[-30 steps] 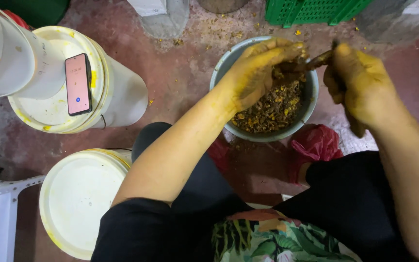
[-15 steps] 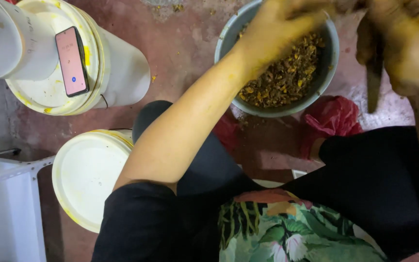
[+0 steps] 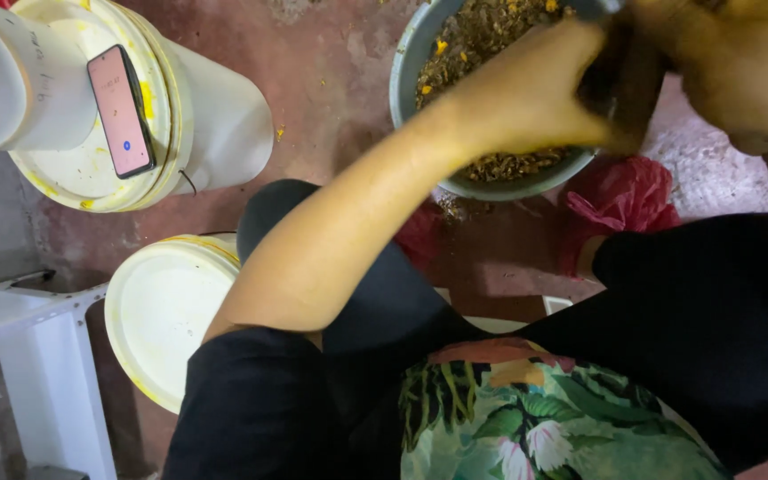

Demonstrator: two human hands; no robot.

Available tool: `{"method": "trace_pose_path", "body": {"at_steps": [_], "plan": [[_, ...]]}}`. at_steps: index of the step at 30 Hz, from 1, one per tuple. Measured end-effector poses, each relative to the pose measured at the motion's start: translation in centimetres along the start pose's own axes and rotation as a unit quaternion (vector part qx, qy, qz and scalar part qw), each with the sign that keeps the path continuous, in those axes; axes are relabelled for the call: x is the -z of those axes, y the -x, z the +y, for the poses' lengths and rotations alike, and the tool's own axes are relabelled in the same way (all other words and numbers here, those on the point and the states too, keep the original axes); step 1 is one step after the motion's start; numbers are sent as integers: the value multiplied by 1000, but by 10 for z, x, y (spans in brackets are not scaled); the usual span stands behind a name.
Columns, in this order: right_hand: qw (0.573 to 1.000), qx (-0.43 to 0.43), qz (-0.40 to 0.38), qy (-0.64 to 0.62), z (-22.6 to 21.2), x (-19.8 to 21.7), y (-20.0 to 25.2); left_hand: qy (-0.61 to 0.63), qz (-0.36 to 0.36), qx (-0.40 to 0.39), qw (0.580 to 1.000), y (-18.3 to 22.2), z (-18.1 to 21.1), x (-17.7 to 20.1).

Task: Peeling or scraping the skin off turmeric roots using a small knife

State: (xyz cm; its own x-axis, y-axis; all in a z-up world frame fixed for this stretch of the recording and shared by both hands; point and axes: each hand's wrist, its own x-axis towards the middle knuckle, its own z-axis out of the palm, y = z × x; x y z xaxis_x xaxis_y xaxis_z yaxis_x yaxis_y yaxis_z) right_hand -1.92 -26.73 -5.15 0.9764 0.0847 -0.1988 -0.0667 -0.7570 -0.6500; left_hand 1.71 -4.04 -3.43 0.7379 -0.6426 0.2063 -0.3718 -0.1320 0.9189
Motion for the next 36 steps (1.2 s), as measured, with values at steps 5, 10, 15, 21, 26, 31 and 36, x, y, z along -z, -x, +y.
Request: {"method": "trace_pose_path", "body": {"at_steps": [5,10,15,21,26,31,36], "plan": [[998,-40,-23,-32,-47,13,12,-295,-292,424,805,-6,-48,23],[956,-7,-81,281,-13,13,7,-371,-229,494,752,29,-255,14],[917,-17,-113,383,-27,24,20,-403,-195,408,796,98,-482,-62],[891,-45,-170,418,-42,30,25,-136,122,654,735,93,-333,-87],[912,9,-135,388,-12,24,28,-50,104,656,745,60,-330,-66],[929,-10,-137,345,-26,30,27,-20,-56,651,757,7,-224,-16],[968,3,-109,224,-20,28,29,-96,-109,562,814,19,-304,-15]]}}
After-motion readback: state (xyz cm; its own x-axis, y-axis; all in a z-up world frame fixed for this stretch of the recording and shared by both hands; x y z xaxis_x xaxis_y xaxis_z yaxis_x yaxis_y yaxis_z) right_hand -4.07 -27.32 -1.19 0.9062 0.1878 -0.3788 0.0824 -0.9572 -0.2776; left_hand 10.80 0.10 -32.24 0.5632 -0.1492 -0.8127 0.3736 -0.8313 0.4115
